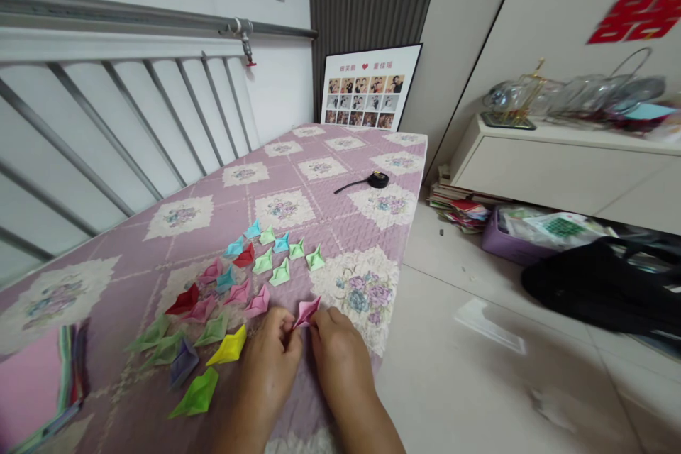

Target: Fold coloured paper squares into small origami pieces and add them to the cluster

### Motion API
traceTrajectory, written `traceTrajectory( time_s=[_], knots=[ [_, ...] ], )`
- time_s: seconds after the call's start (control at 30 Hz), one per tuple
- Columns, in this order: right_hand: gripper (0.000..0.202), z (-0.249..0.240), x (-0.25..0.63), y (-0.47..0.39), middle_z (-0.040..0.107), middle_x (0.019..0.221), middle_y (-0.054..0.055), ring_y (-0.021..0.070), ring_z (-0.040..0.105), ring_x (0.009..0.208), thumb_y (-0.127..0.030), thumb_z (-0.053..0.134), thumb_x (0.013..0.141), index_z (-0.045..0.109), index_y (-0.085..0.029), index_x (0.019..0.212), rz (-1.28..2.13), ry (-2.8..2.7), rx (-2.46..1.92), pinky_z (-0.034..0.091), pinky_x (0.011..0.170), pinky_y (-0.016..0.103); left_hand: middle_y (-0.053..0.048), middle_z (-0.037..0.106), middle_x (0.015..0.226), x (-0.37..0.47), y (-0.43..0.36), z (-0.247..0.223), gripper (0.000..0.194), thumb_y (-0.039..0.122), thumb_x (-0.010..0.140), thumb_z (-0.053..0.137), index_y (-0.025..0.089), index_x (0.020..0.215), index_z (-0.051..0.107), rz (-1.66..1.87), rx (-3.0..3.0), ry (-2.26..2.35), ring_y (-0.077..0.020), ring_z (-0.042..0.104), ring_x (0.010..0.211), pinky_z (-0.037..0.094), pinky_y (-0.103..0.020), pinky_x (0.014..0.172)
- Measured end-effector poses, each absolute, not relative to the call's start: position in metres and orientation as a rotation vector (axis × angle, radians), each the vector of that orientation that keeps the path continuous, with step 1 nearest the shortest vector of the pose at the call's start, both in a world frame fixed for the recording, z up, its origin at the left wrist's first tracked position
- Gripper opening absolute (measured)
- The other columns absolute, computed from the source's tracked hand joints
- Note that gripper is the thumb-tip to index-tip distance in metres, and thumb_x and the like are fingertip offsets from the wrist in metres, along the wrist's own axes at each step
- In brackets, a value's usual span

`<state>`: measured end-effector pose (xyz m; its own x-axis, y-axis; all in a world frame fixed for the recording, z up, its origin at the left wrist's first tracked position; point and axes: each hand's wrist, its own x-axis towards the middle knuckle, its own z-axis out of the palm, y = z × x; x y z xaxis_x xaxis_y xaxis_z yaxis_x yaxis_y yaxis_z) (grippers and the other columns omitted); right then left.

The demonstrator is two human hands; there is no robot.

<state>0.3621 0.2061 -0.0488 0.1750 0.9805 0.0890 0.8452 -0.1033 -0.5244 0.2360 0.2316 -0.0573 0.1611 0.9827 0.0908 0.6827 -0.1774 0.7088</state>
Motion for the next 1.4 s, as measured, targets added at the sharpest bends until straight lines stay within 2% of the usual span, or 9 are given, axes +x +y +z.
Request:
traceTrajectory(
  time_s=[0.27,0.47,1.03,1.4],
  knots=[
    [0.017,-0.048,0.359,0.230,0.060,0.085,0.005,0.0182,0.058,0.082,-0.015,0.046,0.088,0.062,-0.020,0.084,0.352,-1.669,-1.994,0.042,0.071,0.026,0.000,0.057,0.075,0.233,0.222,-0.054,0.008,0.021,0.087,0.045,0.022,0.085,0.054,1.252,1.777,1.430,-0.0150,0.055,0.068,0.043,-0.025,0.066],
    [0.020,-0.050,0.354,0.249,0.058,0.087,0.005,0.0174,0.057,0.081,-0.015,0.043,0.091,0.062,-0.019,0.085,0.344,-1.687,-2.020,0.040,0.074,0.025,0.000,0.057,0.073,0.225,0.224,-0.058,0.008,0.023,0.088,0.048,0.020,0.086,0.056,1.483,1.640,1.363,-0.0129,0.056,0.065,0.046,-0.021,0.061],
    [0.021,-0.056,0.353,0.260,0.059,0.089,0.007,0.0199,0.056,0.088,-0.014,0.043,0.089,0.064,-0.018,0.089,0.355,-1.738,-2.055,0.042,0.078,0.028,0.000,0.060,0.070,0.221,0.231,-0.060,0.010,0.025,0.087,0.051,0.019,0.084,0.059,1.516,1.605,1.354,-0.0127,0.058,0.061,0.047,-0.019,0.058],
    [0.021,-0.065,0.359,0.258,0.060,0.081,0.005,0.0183,0.059,0.078,-0.011,0.040,0.081,0.059,-0.019,0.081,0.288,-1.608,-1.891,0.045,0.074,0.028,0.001,0.058,0.068,0.223,0.230,-0.056,0.011,0.026,0.088,0.050,0.020,0.082,0.058,1.529,1.593,1.369,-0.0121,0.055,0.059,0.045,-0.019,0.057]
  ],
)
